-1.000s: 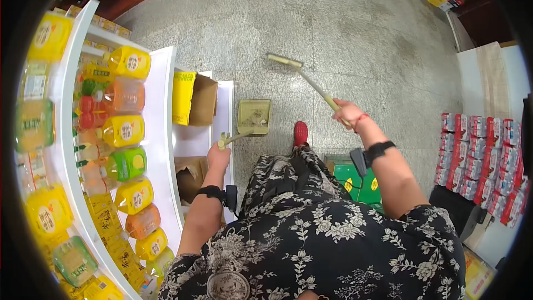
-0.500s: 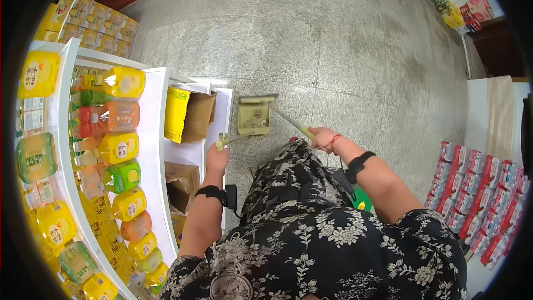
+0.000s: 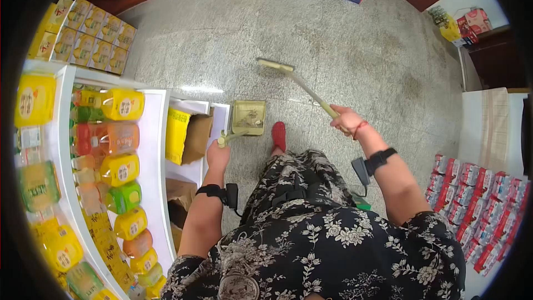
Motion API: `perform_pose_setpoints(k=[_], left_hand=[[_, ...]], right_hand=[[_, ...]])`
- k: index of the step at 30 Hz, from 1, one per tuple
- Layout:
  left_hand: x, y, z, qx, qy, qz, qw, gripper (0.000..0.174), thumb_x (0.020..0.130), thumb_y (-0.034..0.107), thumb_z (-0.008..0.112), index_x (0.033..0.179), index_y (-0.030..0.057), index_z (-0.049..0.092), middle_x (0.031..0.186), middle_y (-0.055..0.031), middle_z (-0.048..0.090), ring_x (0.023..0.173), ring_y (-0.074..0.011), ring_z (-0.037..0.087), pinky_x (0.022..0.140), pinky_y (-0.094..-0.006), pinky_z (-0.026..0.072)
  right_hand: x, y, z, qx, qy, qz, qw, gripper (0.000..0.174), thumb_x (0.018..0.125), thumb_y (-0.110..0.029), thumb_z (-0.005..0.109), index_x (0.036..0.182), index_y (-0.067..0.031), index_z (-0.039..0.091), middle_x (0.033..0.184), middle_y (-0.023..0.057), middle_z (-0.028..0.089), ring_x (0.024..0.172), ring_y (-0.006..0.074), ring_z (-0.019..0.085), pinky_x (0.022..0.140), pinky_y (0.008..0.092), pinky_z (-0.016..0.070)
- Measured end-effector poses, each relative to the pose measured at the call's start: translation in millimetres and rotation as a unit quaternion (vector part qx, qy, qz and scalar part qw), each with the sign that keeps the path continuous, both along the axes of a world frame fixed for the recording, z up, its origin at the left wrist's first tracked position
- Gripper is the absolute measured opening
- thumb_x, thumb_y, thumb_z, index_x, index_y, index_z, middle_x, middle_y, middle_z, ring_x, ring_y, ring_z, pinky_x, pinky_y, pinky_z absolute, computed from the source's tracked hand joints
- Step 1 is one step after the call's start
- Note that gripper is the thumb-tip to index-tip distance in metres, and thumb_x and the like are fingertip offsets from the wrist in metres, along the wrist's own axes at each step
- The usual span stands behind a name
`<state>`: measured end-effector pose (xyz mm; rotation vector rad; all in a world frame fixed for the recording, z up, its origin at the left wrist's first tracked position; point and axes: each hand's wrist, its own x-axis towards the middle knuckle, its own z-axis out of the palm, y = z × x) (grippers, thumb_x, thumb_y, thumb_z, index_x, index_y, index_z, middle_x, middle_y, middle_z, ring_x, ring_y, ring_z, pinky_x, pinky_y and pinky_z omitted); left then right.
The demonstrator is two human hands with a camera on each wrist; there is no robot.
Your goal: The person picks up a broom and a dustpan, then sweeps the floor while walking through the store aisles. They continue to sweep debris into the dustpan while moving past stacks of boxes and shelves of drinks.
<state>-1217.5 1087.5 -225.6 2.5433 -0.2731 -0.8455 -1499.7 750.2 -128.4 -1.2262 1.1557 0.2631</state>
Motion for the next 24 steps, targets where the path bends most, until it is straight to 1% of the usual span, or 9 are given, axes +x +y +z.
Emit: perform_pose_setpoints(k=[5,8,10,12,13,16,18,21,24], left_hand=[[39.6,-24.9,-21.3,-0.029,-0.003,-0.012,0.999,0.029,0.067,0.017,0.058,0.092,0.0023,0.059,0.087,-0.0196,0.062,0.084,-0.0360,0.060,0.074,-0.0415,0.0460],[51.0,-37.1,-19.9,-0.044,0.005,-0.001,0.999,0.029,0.067,0.018,0.059,0.091,0.0021,0.059,0.085,-0.0188,0.062,0.083,-0.0355,0.060,0.073,-0.0415,0.0462],[61.0,-46.7,-17.9,-0.038,0.016,0.000,0.999,0.028,0.067,0.017,0.059,0.091,0.0019,0.059,0.084,-0.0176,0.063,0.082,-0.0344,0.060,0.071,-0.0412,0.0466],[70.7,-65.9,-3.1,-0.041,0.040,0.010,0.998,0.027,0.068,0.016,0.059,0.091,0.0018,0.059,0.085,-0.0172,0.063,0.082,-0.0336,0.061,0.071,-0.0404,0.0466],[74.0,-75.5,2.4,-0.044,0.058,0.026,0.997,0.027,0.068,0.015,0.059,0.092,0.0017,0.059,0.085,-0.0169,0.063,0.082,-0.0327,0.061,0.071,-0.0395,0.0467],[95.4,-89.4,3.6,-0.022,0.048,0.012,0.999,0.029,0.069,0.013,0.060,0.096,0.0035,0.059,0.085,-0.0168,0.063,0.082,-0.0312,0.062,0.071,-0.0378,0.0468],[100.0,-104.6,14.0,-0.009,0.058,0.002,0.998,0.032,0.070,0.015,0.061,0.100,0.0057,0.059,0.088,-0.0180,0.063,0.084,-0.0325,0.061,0.073,-0.0382,0.0470],[109.7,-119.3,8.3,0.001,0.067,-0.009,0.998,0.032,0.070,0.016,0.061,0.101,0.0052,0.059,0.090,-0.0189,0.063,0.086,-0.0339,0.060,0.075,-0.0390,0.0468],[113.1,-135.0,21.1,0.011,0.065,-0.038,0.997,0.034,0.070,0.017,0.061,0.101,0.0041,0.059,0.089,-0.0188,0.063,0.086,-0.0341,0.060,0.075,-0.0389,0.0470]], right_hand=[[68.0,-59.9,-32.9,-0.052,0.027,0.043,0.997,0.050,0.067,-0.003,0.059,0.117,-0.0078,0.050,0.060,0.0023,0.046,0.045,0.0105,0.040,0.035,0.0282,0.0280],[99.9,-76.7,-70.2,0.007,0.016,-0.067,0.998,0.043,0.069,-0.006,0.061,0.111,-0.0087,0.054,0.062,0.0043,0.047,0.046,0.0131,0.040,0.035,0.0297,0.0291],[124.0,-78.2,-85.8,0.029,0.059,0.019,0.998,0.054,0.071,-0.005,0.061,0.123,-0.0112,0.046,0.067,0.0043,0.048,0.050,0.0135,0.043,0.038,0.0301,0.0328],[141.9,-57.0,-87.7,-0.030,0.111,0.084,0.990,0.059,0.067,-0.008,0.066,0.123,-0.0106,0.047,0.073,0.0072,0.055,0.057,0.0191,0.051,0.043,0.0348,0.0399],[140.1,-46.9,-124.9,-0.045,0.085,0.133,0.986,0.066,0.066,-0.007,0.065,0.128,-0.0122,0.043,0.071,0.0081,0.056,0.057,0.0192,0.053,0.044,0.0354,0.0411],[144.6,-24.1,-104.9,-0.078,0.081,0.204,0.973,0.071,0.065,-0.004,0.064,0.131,-0.0131,0.041,0.069,0.0088,0.057,0.055,0.0155,0.054,0.044,0.0318,0.0428],[145.0,-29.8,-61.7,-0.066,0.093,0.225,0.968,0.071,0.065,-0.003,0.064,0.131,-0.0135,0.042,0.070,0.0077,0.057,0.055,0.0147,0.054,0.044,0.0302,0.0427],[142.0,-50.8,-35.2,0.044,0.071,0.206,0.975,0.066,0.064,-0.004,0.065,0.127,-0.0053,0.044,0.078,0.0089,0.060,0.062,0.0168,0.058,0.050,0.0306,0.0465],[128.6,-67.2,-17.4,0.101,0.038,0.109,0.988,0.065,0.065,0.000,0.061,0.128,-0.0075,0.046,0.071,0.0036,0.055,0.051,0.0108,0.048,0.038,0.0266,0.0349]])
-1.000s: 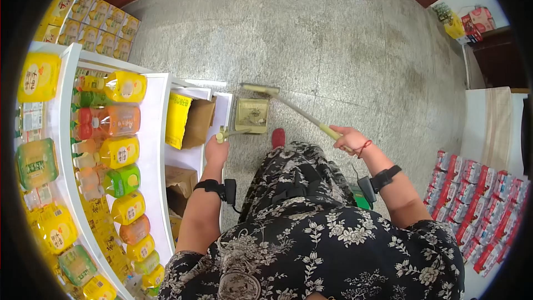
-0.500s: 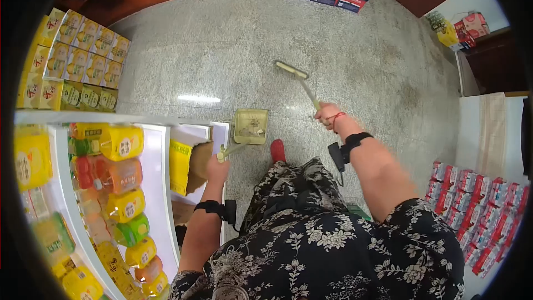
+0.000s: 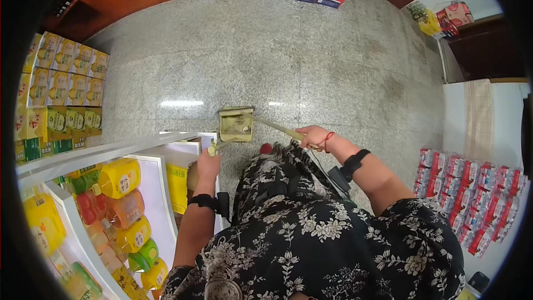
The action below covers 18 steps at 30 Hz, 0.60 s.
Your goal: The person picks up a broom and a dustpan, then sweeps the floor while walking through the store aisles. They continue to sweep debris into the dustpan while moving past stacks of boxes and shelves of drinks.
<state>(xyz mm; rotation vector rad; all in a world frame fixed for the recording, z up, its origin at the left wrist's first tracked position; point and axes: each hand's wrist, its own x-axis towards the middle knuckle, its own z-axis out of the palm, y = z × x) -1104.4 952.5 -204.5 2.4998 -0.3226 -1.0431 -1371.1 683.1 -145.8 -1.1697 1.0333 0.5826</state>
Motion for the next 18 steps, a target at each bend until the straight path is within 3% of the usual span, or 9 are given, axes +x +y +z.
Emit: perform_pose_setpoints(k=[1,3,10,13,15,16,18], left_hand=[[2.1,-0.1,-3.5,0.002,0.000,0.000,1.000,0.034,0.070,0.017,0.061,0.101,0.0041,0.059,0.089,-0.0188,0.063,0.086,-0.0341,0.060,0.075,-0.0389,0.0470],[11.7,-1.6,-13.2,-0.011,-0.018,0.006,1.000,0.033,0.070,0.017,0.061,0.099,0.0027,0.059,0.087,-0.0192,0.063,0.085,-0.0348,0.060,0.074,-0.0394,0.0467],[19.8,-37.6,8.2,0.004,-0.013,-0.003,1.000,0.031,0.069,0.015,0.060,0.097,0.0017,0.059,0.085,-0.0207,0.063,0.085,-0.0361,0.059,0.074,-0.0409,0.0455],[20.8,-57.8,14.1,0.017,-0.026,-0.037,0.999,0.031,0.068,0.016,0.060,0.096,0.0012,0.059,0.084,-0.0204,0.062,0.083,-0.0364,0.059,0.074,-0.0407,0.0456],[20.5,-71.3,8.7,0.021,-0.016,-0.034,0.999,0.032,0.068,0.016,0.060,0.096,0.0011,0.059,0.084,-0.0203,0.062,0.083,-0.0362,0.059,0.073,-0.0404,0.0457],[19.5,-80.3,8.5,0.024,-0.018,-0.034,0.999,0.032,0.068,0.016,0.060,0.096,0.0011,0.059,0.084,-0.0203,0.062,0.083,-0.0362,0.059,0.073,-0.0404,0.0457],[16.7,-98.5,8.1,0.008,-0.009,-0.022,1.000,0.032,0.067,0.016,0.060,0.095,0.0014,0.059,0.084,-0.0202,0.062,0.083,-0.0355,0.060,0.074,-0.0401,0.0457]], right_hand=[[-3.8,-6.0,11.4,0.002,0.000,0.000,1.000,0.065,0.065,0.000,0.061,0.128,-0.0075,0.046,0.071,0.0036,0.055,0.051,0.0108,0.048,0.038,0.0266,0.0349],[-12.3,-20.5,28.0,0.052,0.010,-0.115,0.992,0.068,0.066,-0.001,0.061,0.131,-0.0087,0.043,0.066,0.0024,0.051,0.047,0.0100,0.044,0.035,0.0252,0.0306],[-1.6,-103.2,11.7,-0.066,-0.002,-0.146,0.987,0.064,0.067,-0.004,0.062,0.128,-0.0098,0.045,0.061,0.0023,0.046,0.042,0.0101,0.038,0.034,0.0255,0.0285],[20.6,-131.6,-27.3,-0.094,-0.006,-0.134,0.986,0.052,0.068,-0.005,0.062,0.118,-0.0086,0.050,0.062,0.0038,0.049,0.045,0.0126,0.044,0.035,0.0277,0.0327],[33.5,-142.3,-66.7,-0.132,-0.032,-0.164,0.977,0.046,0.068,-0.007,0.063,0.112,-0.0076,0.051,0.067,0.0062,0.054,0.052,0.0169,0.051,0.037,0.0323,0.0390],[39.4,-146.8,-80.9,-0.122,0.019,-0.143,0.982,0.048,0.068,-0.008,0.063,0.113,-0.0072,0.051,0.071,0.0079,0.058,0.059,0.0199,0.056,0.044,0.0345,0.0453],[47.7,-147.5,-73.8,-0.115,0.024,-0.104,0.988,0.048,0.067,-0.009,0.064,0.114,-0.0070,0.051,0.072,0.0081,0.058,0.058,0.0199,0.056,0.046,0.0333,0.0463]])
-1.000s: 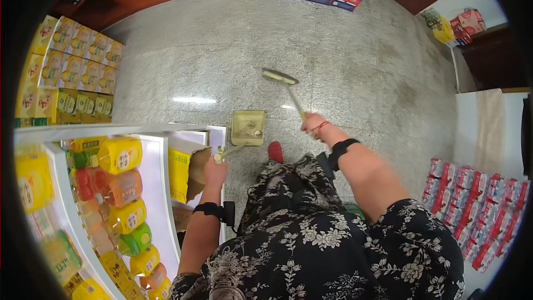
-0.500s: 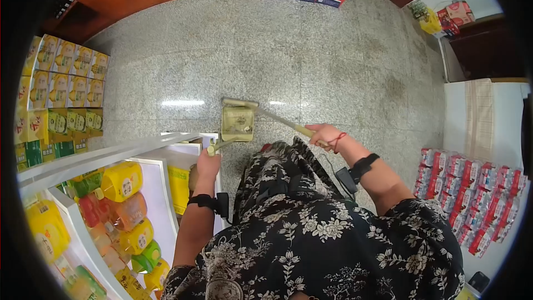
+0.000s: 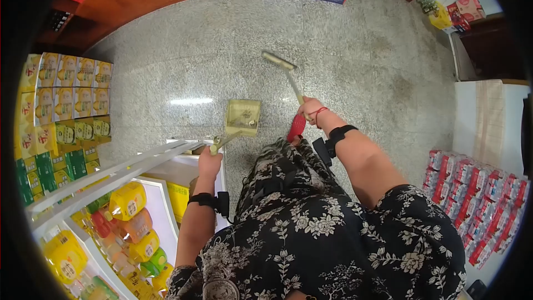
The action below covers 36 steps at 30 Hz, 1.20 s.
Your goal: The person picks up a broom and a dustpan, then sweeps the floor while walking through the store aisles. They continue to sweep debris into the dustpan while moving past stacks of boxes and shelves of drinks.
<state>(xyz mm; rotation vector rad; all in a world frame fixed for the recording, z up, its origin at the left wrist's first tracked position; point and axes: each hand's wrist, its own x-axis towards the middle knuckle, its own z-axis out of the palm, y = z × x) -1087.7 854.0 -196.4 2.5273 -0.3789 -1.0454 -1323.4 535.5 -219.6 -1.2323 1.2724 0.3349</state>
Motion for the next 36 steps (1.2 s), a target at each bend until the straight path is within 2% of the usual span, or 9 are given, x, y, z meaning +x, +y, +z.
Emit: perform_pose_setpoints(k=[2,4,5,8,12,18,22,29,36], left_hand=[[-1.4,-18.9,-8.6,0.003,-0.011,-0.012,1.000,0.031,0.067,0.017,0.060,0.094,0.0015,0.059,0.084,-0.0201,0.062,0.083,-0.0354,0.060,0.074,-0.0401,0.0457],[-3.7,-47.7,-14.0,-0.003,-0.021,-0.018,1.000,0.031,0.067,0.017,0.060,0.093,0.0016,0.059,0.083,-0.0200,0.062,0.082,-0.0352,0.060,0.074,-0.0401,0.0457],[-4.6,-60.8,-14.4,-0.002,-0.024,-0.010,1.000,0.031,0.067,0.018,0.060,0.093,0.0015,0.059,0.083,-0.0197,0.063,0.081,-0.0350,0.060,0.073,-0.0400,0.0458],[-5.2,-95.1,-26.4,0.000,-0.020,-0.021,1.000,0.032,0.066,0.019,0.060,0.093,0.0015,0.059,0.082,-0.0194,0.063,0.080,-0.0345,0.060,0.073,-0.0398,0.0459],[-11.8,-149.6,-22.7,-0.003,-0.003,-0.022,1.000,0.034,0.066,0.019,0.061,0.095,0.0018,0.059,0.082,-0.0195,0.062,0.080,-0.0342,0.061,0.072,-0.0399,0.0459],[-26.0,-218.5,-9.0,0.014,-0.039,-0.104,0.994,0.032,0.066,0.020,0.060,0.094,0.0040,0.058,0.084,-0.0199,0.062,0.082,-0.0370,0.059,0.073,-0.0437,0.0454],[-43.0,-264.3,-12.3,0.020,-0.034,-0.140,0.989,0.031,0.067,0.021,0.059,0.093,0.0054,0.058,0.085,-0.0199,0.062,0.083,-0.0379,0.058,0.073,-0.0452,0.0448],[-63.3,-340.7,7.7,-0.014,-0.051,-0.252,0.966,0.030,0.068,0.020,0.059,0.094,0.0051,0.058,0.086,-0.0190,0.062,0.084,-0.0367,0.058,0.074,-0.0439,0.0454],[-85.9,-400.0,-0.7,-0.005,-0.009,-0.310,0.951,0.033,0.069,0.019,0.059,0.099,0.0072,0.059,0.092,-0.0179,0.062,0.089,-0.0348,0.058,0.077,-0.0413,0.0461]], right_hand=[[-12.2,8.8,-0.6,0.010,0.013,0.032,0.999,0.049,0.067,-0.009,0.064,0.114,-0.0069,0.050,0.072,0.0083,0.058,0.058,0.0200,0.057,0.048,0.0322,0.0474],[-29.6,11.2,-13.3,-0.111,-0.028,0.192,0.975,0.051,0.067,-0.006,0.063,0.116,-0.0073,0.050,0.075,0.0105,0.059,0.057,0.0172,0.056,0.047,0.0294,0.0459],[-36.9,3.7,-10.4,-0.109,-0.028,0.193,0.975,0.051,0.067,-0.006,0.063,0.116,-0.0073,0.050,0.075,0.0105,0.059,0.057,0.0172,0.056,0.047,0.0294,0.0459],[-60.9,-27.5,20.5,0.173,-0.103,0.036,0.979,0.061,0.067,0.001,0.059,0.125,-0.0089,0.046,0.070,0.0053,0.052,0.049,0.0104,0.048,0.037,0.0242,0.0342],[-100.8,-73.6,68.1,0.261,-0.065,-0.034,0.962,0.068,0.066,0.001,0.058,0.131,-0.0115,0.042,0.066,0.0001,0.048,0.046,0.0064,0.041,0.032,0.0224,0.0237],[-158.7,-136.0,97.1,0.160,-0.056,-0.110,0.979,0.068,0.068,0.001,0.057,0.133,-0.0084,0.039,0.058,-0.0006,0.048,0.039,0.0061,0.038,0.032,0.0207,0.0256],[-173.8,-168.6,70.6,0.043,-0.069,-0.126,0.989,0.072,0.069,-0.002,0.058,0.137,-0.0100,0.033,0.059,-0.0014,0.048,0.040,0.0065,0.038,0.034,0.0214,0.0273],[-169.3,-204.8,37.6,0.012,-0.006,-0.275,0.961,0.078,0.071,-0.006,0.060,0.140,-0.0159,0.025,0.059,-0.0014,0.044,0.042,0.0089,0.038,0.036,0.0242,0.0288],[-195.0,-170.8,11.3,0.065,0.012,-0.267,0.961,0.074,0.067,-0.005,0.061,0.136,-0.0143,0.035,0.061,0.0000,0.046,0.044,0.0108,0.041,0.035,0.0267,0.0307]])
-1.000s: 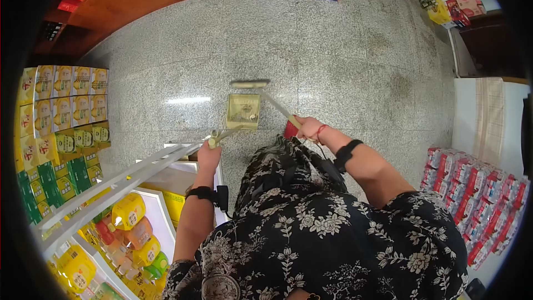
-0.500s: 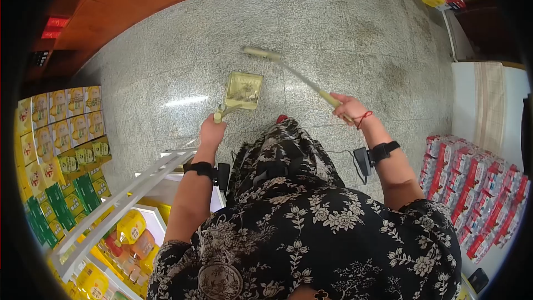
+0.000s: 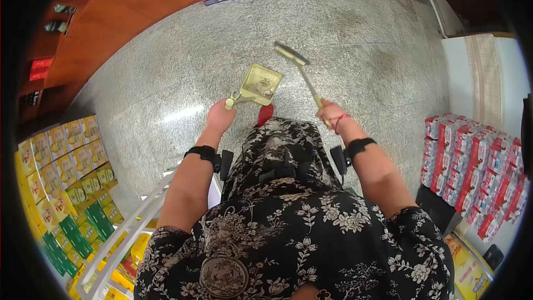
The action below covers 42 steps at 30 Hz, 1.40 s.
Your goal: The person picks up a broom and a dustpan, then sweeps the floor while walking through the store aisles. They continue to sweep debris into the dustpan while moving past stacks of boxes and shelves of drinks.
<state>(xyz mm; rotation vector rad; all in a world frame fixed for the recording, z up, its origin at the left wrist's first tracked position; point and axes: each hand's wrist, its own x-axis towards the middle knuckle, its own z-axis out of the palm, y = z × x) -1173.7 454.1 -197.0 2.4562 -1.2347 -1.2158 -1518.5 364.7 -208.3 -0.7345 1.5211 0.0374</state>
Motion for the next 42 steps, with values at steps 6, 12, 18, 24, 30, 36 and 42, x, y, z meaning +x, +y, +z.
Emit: perform_pose_setpoints(k=[6,12,18,24,30,36,42], left_hand=[[-24.9,-60.7,0.4,-0.010,-0.010,-0.058,0.998,0.032,0.070,0.021,0.059,0.099,0.0089,0.059,0.095,-0.0168,0.062,0.091,-0.0347,0.057,0.079,-0.0419,0.0459],[-40.9,-127.6,17.4,0.016,-0.006,-0.122,0.992,0.028,0.071,0.020,0.057,0.098,0.0096,0.059,0.096,-0.0163,0.062,0.094,-0.0341,0.057,0.080,-0.0418,0.0456],[-57.7,-179.5,3.6,0.027,-0.026,-0.190,0.981,0.027,0.072,0.018,0.055,0.098,0.0111,0.060,0.096,-0.0156,0.062,0.093,-0.0338,0.057,0.080,-0.0412,0.0459],[-93.5,-217.5,14.7,0.005,-0.007,-0.258,0.966,0.027,0.071,0.017,0.055,0.098,0.0115,0.060,0.095,-0.0161,0.062,0.092,-0.0335,0.057,0.079,-0.0411,0.0458],[-143.2,-240.9,11.2,0.023,-0.024,-0.330,0.944,0.024,0.072,0.017,0.056,0.095,0.0110,0.059,0.094,-0.0153,0.062,0.092,-0.0333,0.057,0.080,-0.0404,0.0452],[-187.7,-242.4,6.3,0.031,-0.016,-0.366,0.930,0.024,0.072,0.017,0.056,0.095,0.0108,0.059,0.095,-0.0154,0.062,0.093,-0.0334,0.057,0.081,-0.0405,0.0450],[-225.6,-229.0,13.7,0.015,-0.042,-0.334,0.941,0.024,0.072,0.017,0.056,0.095,0.0095,0.058,0.095,-0.0162,0.061,0.094,-0.0340,0.057,0.081,-0.0407,0.0451]], right_hand=[[-32.1,-1.7,52.4,0.020,-0.093,-0.022,0.995,0.070,0.066,0.000,0.061,0.132,-0.0040,0.039,0.058,0.0005,0.047,0.043,0.0084,0.040,0.036,0.0228,0.0264],[-72.1,-1.2,91.4,0.038,-0.108,-0.153,0.982,0.066,0.068,-0.001,0.058,0.132,-0.0046,0.039,0.055,0.0002,0.047,0.038,0.0070,0.038,0.032,0.0211,0.0249],[-106.6,-17.2,75.5,-0.017,-0.030,-0.231,0.972,0.074,0.069,-0.002,0.058,0.137,-0.0091,0.030,0.057,-0.0011,0.046,0.040,0.0074,0.037,0.033,0.0225,0.0251],[-135.3,-38.6,44.3,-0.020,0.017,-0.326,0.945,0.077,0.071,-0.004,0.058,0.140,-0.0153,0.025,0.057,-0.0022,0.044,0.041,0.0078,0.037,0.034,0.0231,0.0267],[-152.1,-24.8,15.9,0.042,0.024,-0.396,0.917,0.073,0.071,-0.005,0.058,0.138,-0.0184,0.030,0.058,-0.0019,0.045,0.043,0.0092,0.040,0.035,0.0250,0.0297],[-136.2,24.2,20.4,-0.003,-0.023,-0.318,0.948,0.073,0.070,0.000,0.059,0.137,-0.0090,0.032,0.057,-0.0004,0.046,0.043,0.0079,0.041,0.033,0.0238,0.0275],[-195.2,39.5,70.7,0.046,-0.102,-0.354,0.929,0.069,0.068,0.001,0.057,0.134,-0.0068,0.037,0.057,-0.0003,0.046,0.040,0.0064,0.037,0.033,0.0211,0.0229]])
